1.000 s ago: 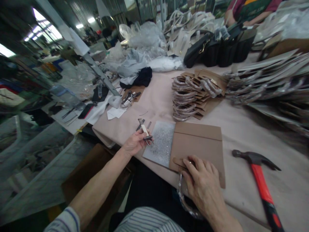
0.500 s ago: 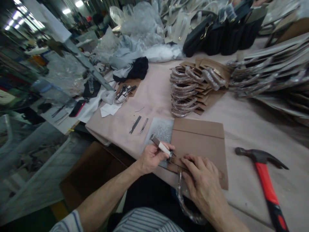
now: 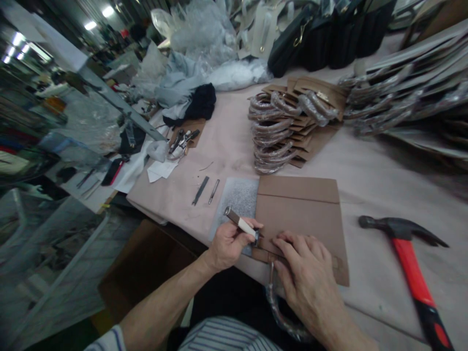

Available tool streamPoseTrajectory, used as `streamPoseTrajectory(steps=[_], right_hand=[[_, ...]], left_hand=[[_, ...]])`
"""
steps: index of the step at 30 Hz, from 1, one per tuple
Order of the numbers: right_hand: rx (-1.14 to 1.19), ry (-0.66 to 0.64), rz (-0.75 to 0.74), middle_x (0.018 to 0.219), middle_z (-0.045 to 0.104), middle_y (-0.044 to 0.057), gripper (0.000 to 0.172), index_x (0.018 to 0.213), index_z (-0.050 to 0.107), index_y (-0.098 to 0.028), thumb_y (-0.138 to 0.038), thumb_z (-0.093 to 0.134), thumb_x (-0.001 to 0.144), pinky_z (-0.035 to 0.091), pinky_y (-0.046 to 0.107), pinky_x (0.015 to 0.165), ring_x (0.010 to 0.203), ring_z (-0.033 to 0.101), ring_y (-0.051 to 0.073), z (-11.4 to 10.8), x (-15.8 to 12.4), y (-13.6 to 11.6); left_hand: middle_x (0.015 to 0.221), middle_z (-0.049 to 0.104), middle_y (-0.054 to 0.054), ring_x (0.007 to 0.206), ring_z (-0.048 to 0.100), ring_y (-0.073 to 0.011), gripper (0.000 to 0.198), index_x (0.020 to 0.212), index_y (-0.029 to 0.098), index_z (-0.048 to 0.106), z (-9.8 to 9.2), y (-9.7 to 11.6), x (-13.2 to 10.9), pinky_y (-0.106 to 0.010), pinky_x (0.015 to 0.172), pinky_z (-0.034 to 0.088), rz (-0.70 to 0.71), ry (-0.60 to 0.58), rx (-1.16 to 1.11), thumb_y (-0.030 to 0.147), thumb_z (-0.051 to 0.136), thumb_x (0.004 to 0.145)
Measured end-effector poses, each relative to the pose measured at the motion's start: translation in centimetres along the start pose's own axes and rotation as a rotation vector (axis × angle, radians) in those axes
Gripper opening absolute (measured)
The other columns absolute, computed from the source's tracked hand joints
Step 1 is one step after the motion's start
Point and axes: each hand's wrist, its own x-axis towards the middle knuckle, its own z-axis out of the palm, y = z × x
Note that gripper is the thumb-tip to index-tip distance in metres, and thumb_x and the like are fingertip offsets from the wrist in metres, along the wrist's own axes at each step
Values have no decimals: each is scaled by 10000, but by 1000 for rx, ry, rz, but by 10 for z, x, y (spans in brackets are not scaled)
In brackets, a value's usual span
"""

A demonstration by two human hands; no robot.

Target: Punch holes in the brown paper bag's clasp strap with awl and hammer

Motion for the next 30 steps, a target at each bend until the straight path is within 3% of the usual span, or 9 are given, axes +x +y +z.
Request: streamPoseTrajectory(steps=[18, 25, 30], right_hand=[[-3, 54, 17, 1180, 649, 97, 275, 1169, 631, -213, -285, 451, 975, 411, 518, 936, 1003, 557, 301, 1, 0, -2], [-15, 69, 10, 1174, 639, 118, 278, 1161, 629, -191, -270, 440, 973, 421, 528, 927, 1017, 542, 311, 1, 0, -3], [39, 37, 41, 1172, 638, 109, 289, 1162, 648, -219, -292, 443, 973, 435, 501, 881, 1010, 541, 304, 1, 1, -2]], left_hand=[[1047, 743, -131, 933, 712, -227, 235, 1074, 137, 676, 6, 1, 2, -335, 846, 585, 107, -22, 135, 319, 586, 956], [1056, 735, -138, 985, 712, -237, 182, 1074, 144, 655, 16, -3, -4, -356, 891, 583, 253, 44, 233, 260, 579, 955], [987, 725, -116, 893, 698, -219, 198, 1056, 133, 675, 17, -1, -3, -327, 815, 573, 182, 33, 168, 257, 575, 939]])
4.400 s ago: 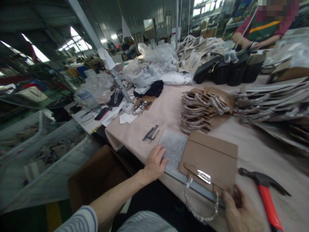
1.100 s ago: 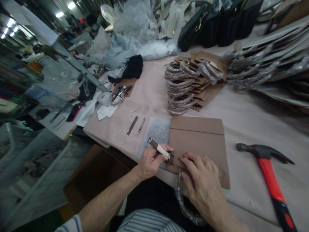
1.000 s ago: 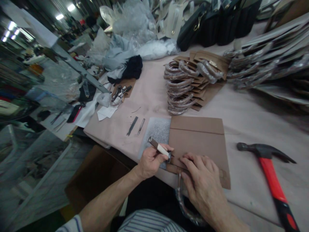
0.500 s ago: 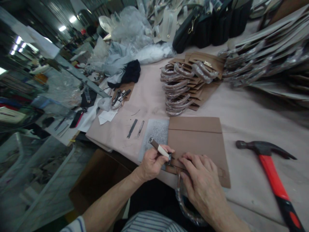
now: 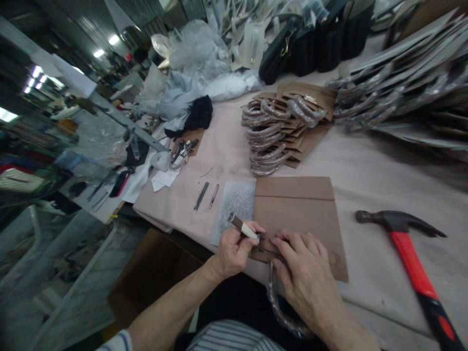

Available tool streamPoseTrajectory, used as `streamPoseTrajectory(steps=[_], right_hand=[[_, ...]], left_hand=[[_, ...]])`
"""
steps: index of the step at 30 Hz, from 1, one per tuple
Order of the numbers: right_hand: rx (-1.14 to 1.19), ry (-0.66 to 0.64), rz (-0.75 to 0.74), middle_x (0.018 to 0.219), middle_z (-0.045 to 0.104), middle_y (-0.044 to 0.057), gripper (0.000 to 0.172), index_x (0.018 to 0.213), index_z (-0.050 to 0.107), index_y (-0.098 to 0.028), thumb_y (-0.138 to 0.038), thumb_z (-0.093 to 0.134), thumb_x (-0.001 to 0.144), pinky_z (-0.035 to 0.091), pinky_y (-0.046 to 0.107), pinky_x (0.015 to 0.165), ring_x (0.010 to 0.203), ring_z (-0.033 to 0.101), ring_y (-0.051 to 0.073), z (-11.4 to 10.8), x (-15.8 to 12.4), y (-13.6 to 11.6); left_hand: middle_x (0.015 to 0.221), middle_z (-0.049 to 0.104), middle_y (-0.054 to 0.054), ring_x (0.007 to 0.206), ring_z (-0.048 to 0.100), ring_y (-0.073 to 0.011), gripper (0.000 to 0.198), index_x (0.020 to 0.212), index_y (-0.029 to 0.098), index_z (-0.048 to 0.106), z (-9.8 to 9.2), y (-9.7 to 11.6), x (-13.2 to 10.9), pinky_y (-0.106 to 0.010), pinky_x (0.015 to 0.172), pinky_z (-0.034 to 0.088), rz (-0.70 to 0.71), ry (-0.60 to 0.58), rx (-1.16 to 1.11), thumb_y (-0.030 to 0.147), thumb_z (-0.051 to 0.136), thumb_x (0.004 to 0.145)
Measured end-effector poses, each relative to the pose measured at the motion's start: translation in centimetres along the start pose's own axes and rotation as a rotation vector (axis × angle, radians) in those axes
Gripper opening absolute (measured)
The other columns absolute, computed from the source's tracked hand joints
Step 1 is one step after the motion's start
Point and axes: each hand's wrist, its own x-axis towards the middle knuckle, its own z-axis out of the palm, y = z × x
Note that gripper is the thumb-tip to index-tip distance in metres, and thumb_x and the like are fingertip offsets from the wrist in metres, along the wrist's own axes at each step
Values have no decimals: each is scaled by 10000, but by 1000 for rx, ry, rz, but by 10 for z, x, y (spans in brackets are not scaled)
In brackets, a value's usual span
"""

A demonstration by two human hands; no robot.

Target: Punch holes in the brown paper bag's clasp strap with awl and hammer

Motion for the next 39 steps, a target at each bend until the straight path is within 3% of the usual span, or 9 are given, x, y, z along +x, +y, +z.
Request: streamPoseTrajectory(steps=[10, 15, 19, 23, 29, 39], right_hand=[[58, 35, 60, 1100, 675, 75, 270, 1095, 665, -234, -317, 429, 995, 400, 428, 810, 924, 559, 266, 2, 5, 3], [-36, -40, 76, 867, 684, 47, 257, 828, 675, -249, -343, 477, 963, 335, 382, 711, 785, 563, 236, -3, 26, 9], [-189, -188, 143, 729, 647, 43, 284, 678, 587, -227, -389, 584, 911, 284, 365, 654, 688, 575, 221, -9, 55, 5], [-283, -352, 180, 659, 641, 51, 336, 664, 585, -228, -454, 611, 912, 238, 352, 601, 627, 571, 220, -17, 75, -2], [-304, -492, 320, 662, 658, 65, 348, 706, 632, -242, -504, 551, 921, 237, 324, 555, 654, 604, 238, -22, 87, 0], [-221, -521, 373, 645, 622, 44, 351, 676, 565, -247, -527, 540, 886, 253, 315, 560, 644, 569, 227, -26, 95, 12]], left_hand=[[985, 721, -123, 896, 685, -229, 248, 1040, 125, 699, -3, 0, 0, -332, 801, 557, -85, -14, -84, 321, 586, 936], [960, 729, -111, 865, 695, -218, 280, 1042, 131, 688, -3, -1, 0, -319, 780, 555, -141, 11, -115, 374, 584, 950], [994, 723, -123, 919, 699, -236, 278, 1008, 143, 669, -3, -2, -3, -351, 835, 562, -76, 28, -74, 399, 576, 955], [1010, 713, -134, 955, 691, -245, 232, 1000, 145, 654, -3, -3, -7, -376, 871, 558, -39, 54, -73, 361, 583, 957], [1011, 719, -135, 954, 693, -241, 239, 959, 141, 650, -3, -3, -6, -374, 877, 561, -29, 63, -112, 375, 599, 961], [984, 719, -126, 915, 695, -231, 237, 1042, 124, 681, -1, 0, 0, -337, 837, 562, -3, 51, -87, 326, 587, 963]])
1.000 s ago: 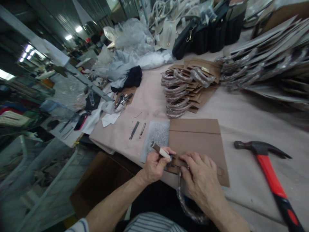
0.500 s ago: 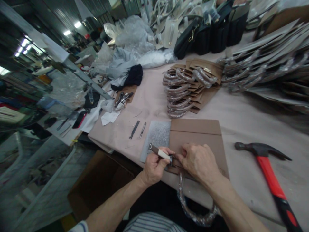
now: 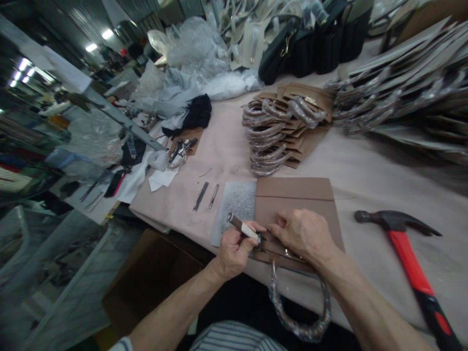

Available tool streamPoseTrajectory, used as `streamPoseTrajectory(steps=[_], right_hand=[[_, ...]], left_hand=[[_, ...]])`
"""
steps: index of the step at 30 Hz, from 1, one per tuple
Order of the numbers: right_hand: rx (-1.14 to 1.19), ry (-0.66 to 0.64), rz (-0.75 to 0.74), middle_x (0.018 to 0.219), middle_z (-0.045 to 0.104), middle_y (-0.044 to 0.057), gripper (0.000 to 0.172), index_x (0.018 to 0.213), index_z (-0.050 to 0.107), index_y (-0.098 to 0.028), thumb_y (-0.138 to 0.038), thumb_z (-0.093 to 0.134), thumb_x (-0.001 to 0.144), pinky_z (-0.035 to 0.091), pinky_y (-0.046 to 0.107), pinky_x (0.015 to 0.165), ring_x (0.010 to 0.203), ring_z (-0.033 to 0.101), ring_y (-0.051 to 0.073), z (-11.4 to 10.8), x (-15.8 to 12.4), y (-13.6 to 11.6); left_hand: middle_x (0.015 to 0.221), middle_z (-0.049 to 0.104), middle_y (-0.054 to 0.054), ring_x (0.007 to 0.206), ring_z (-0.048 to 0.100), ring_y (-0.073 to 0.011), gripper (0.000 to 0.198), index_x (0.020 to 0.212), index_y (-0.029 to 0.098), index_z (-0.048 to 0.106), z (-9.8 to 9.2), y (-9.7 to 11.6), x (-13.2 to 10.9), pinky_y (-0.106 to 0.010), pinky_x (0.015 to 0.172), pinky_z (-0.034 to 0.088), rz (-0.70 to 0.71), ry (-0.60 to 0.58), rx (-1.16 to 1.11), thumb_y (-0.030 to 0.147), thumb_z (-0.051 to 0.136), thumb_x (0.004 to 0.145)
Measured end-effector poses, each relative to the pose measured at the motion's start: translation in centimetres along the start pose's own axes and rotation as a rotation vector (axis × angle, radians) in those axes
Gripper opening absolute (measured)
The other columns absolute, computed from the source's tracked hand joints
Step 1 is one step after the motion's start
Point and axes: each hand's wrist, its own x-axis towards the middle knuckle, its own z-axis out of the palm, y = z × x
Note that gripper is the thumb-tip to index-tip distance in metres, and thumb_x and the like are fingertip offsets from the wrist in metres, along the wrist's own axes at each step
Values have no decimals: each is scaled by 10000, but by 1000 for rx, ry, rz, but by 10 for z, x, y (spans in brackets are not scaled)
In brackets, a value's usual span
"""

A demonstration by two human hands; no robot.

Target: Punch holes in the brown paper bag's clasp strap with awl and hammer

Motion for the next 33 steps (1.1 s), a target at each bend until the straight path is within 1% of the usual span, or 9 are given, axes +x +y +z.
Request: streamPoseTrajectory(steps=[3, 6, 8, 11, 14, 18, 21, 27, 33], right_hand=[[81, 18, -28, 630, 618, 27, 347, 684, 544, -243, -529, 543, 880, 261, 313, 565, 608, 553, 208, 4, -4, 6], [148, 57, -70, 706, 662, 10, 244, 852, 573, -237, -480, 594, 850, 279, 302, 576, 648, 598, 205, 10, -8, 9], [104, 82, -77, 747, 682, 25, 264, 925, 567, -231, -481, 607, 847, 275, 304, 576, 694, 637, 226, 12, -8, 6], [-51, 71, -67, 745, 688, 73, 326, 890, 570, -227, -552, 586, 872, 250, 323, 563, 736, 672, 273, 8, -7, -2], [-146, 35, -97, 755, 699, 109, 332, 896, 587, -212, -544, 585, 890, 268, 333, 564, 763, 696, 299, -1, -6, -9], [-203, 11, -156, 754, 705, 141, 305, 924, 605, -179, -483, 585, 920, 309, 340, 577, 783, 715, 326, -10, -6, -14], [-222, 6, -185, 762, 707, 160, 312, 929, 607, -172, -484, 588, 921, 331, 350, 579, 795, 721, 360, -10, -6, -14], [-252, 27, -209, 753, 707, 154, 340, 928, 587, -194, -529, 535, 935, 350, 365, 576, 764, 717, 380, 1, -5, -10], [-270, 49, -214, 782, 719, 170, 364, 932, 589, -191, -543, 501, 959, 357, 364, 593, 779, 718, 380, 9, -6, -7]], left_hand=[[1000, 725, -130, 945, 699, -236, 206, 1063, 122, 676, 3, -1, -1, -342, 866, 561, 39, 2, 61, 268, 583, 950], [1011, 722, -134, 959, 701, -237, 180, 1049, 127, 660, 5, -2, -5, -346, 874, 563, 73, 22, 73, 251, 581, 946], [1019, 719, -130, 971, 696, -239, 169, 1032, 136, 648, 5, -3, -9, -354, 884, 559, 53, 55, 49, 272, 586, 953], [1036, 719, -120, 973, 693, -234, 212, 1050, 145, 648, 3, -2, -14, -351, 878, 553, -66, 117, -11, 333, 594, 970], [1025, 724, -117, 956, 701, -234, 278, 1068, 142, 656, 1, -1, -17, -348, 865, 557, -145, 145, -63, 398, 607, 971], [1021, 726, -114, 948, 713, -232, 287, 1055, 142, 649, 1, -2, -19, -341, 854, 566, -151, 155, -132, 413, 625, 963], [1029, 724, -106, 949, 712, -222, 267, 1065, 147, 650, 2, -4, -19, -327, 852, 562, -161, 157, -165, 393, 631, 963], [1032, 712, -118, 970, 698, -235, 285, 1055, 138, 674, 0, -2, -17, -333, 869, 553, -164, 124, -180, 404, 627, 963], [1051, 710, -106, 976, 698, -227, 249, 1085, 151, 675, -1, -3, -16, -320, 868, 554, -178, 108, -200, 364, 634, 963]])
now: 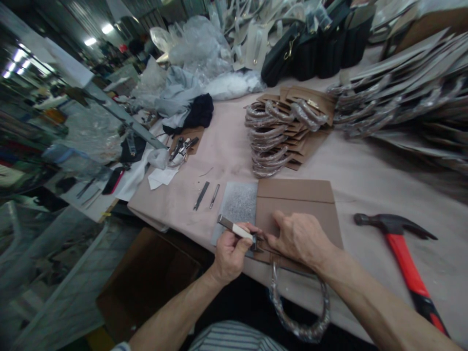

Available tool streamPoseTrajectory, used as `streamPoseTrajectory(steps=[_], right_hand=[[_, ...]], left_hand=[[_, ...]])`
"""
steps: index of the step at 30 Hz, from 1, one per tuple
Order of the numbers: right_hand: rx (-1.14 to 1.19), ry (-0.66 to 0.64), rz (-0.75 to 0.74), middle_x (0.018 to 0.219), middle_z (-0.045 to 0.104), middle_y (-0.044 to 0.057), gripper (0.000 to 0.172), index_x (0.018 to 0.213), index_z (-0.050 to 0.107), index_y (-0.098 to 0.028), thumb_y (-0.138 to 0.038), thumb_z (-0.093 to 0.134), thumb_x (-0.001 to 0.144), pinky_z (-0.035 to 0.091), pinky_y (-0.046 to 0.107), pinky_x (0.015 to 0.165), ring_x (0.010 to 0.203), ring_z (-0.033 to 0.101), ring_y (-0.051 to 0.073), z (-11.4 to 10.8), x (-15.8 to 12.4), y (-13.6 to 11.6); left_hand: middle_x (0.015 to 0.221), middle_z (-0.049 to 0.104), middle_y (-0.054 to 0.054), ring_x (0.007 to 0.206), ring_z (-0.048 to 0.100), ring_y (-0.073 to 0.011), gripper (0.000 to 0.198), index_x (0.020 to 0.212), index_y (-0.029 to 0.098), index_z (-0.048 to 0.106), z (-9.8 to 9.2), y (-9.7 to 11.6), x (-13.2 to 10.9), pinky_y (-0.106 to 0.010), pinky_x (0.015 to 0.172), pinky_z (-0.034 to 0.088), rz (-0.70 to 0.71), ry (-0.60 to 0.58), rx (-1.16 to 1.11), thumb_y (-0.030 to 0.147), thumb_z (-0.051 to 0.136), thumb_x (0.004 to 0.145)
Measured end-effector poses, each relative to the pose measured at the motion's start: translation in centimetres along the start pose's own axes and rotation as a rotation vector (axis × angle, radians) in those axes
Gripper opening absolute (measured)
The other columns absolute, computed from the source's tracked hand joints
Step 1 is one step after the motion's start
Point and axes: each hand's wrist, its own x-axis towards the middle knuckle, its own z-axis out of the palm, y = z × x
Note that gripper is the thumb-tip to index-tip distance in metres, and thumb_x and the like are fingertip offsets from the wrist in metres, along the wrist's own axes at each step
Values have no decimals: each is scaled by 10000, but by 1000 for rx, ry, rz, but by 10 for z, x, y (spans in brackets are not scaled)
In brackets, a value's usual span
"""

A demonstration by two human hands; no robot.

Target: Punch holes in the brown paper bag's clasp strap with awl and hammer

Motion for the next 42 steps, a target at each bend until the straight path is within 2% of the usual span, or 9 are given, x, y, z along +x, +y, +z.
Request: streamPoseTrajectory(steps=[12, 18, 22, 26, 32, 38, 42], right_hand=[[86, -9, -165, 691, 698, 147, 319, 802, 619, -185, -445, 537, 968, 262, 344, 537, 663, 698, 305, -19, 10, 0], [106, 31, -126, 717, 706, 159, 374, 845, 622, -184, -497, 483, 996, 275, 338, 552, 671, 689, 306, -11, 3, 4], [124, 51, -123, 740, 711, 132, 331, 911, 612, -183, -485, 502, 992, 253, 337, 564, 697, 690, 297, -2, 0, 8], [180, 49, -108, 729, 700, 86, 303, 881, 604, -205, -490, 547, 971, 225, 323, 564, 699, 683, 271, 2, 4, 12], [284, 54, -87, 735, 693, 39, 170, 862, 603, -227, -385, 597, 924, 260, 311, 580, 718, 669, 237, -1, 5, 15], [346, 81, -47, 726, 681, 29, 170, 872, 604, -235, -401, 590, 902, 267, 313, 591, 702, 651, 225, 5, 6, 18], [371, 85, -39, 704, 667, 24, 157, 864, 604, -237, -392, 591, 891, 262, 313, 586, 694, 642, 230, 8, 8, 19]], left_hand=[[1057, 710, -117, 976, 704, -235, 264, 1078, 139, 674, 1, 0, 2, -332, 873, 564, -3, -14, 30, 374, 636, 962], [1058, 717, -111, 974, 700, -227, 247, 1059, 144, 664, 1, 1, 4, -323, 865, 561, 42, -23, 71, 366, 639, 955], [1049, 721, -119, 964, 700, -236, 274, 1061, 138, 673, 2, 0, 6, -336, 858, 563, 40, -59, 112, 387, 634, 950], [1044, 724, -123, 963, 705, -243, 278, 1047, 137, 670, 3, -1, 6, -350, 868, 564, 49, -59, 127, 392, 643, 941], [1032, 729, -118, 949, 700, -239, 274, 1047, 144, 681, 4, -2, 6, -355, 861, 565, 53, -40, 181, 393, 629, 946], [1032, 718, -130, 955, 699, -248, 250, 1040, 137, 663, 3, -2, 8, -366, 851, 570, 88, -85, 182, 365, 622, 948], [1008, 714, -126, 930, 693, -236, 175, 1019, 151, 646, 6, 1, 11, -363, 841, 567, 196, -114, 274, 303, 583, 958]])
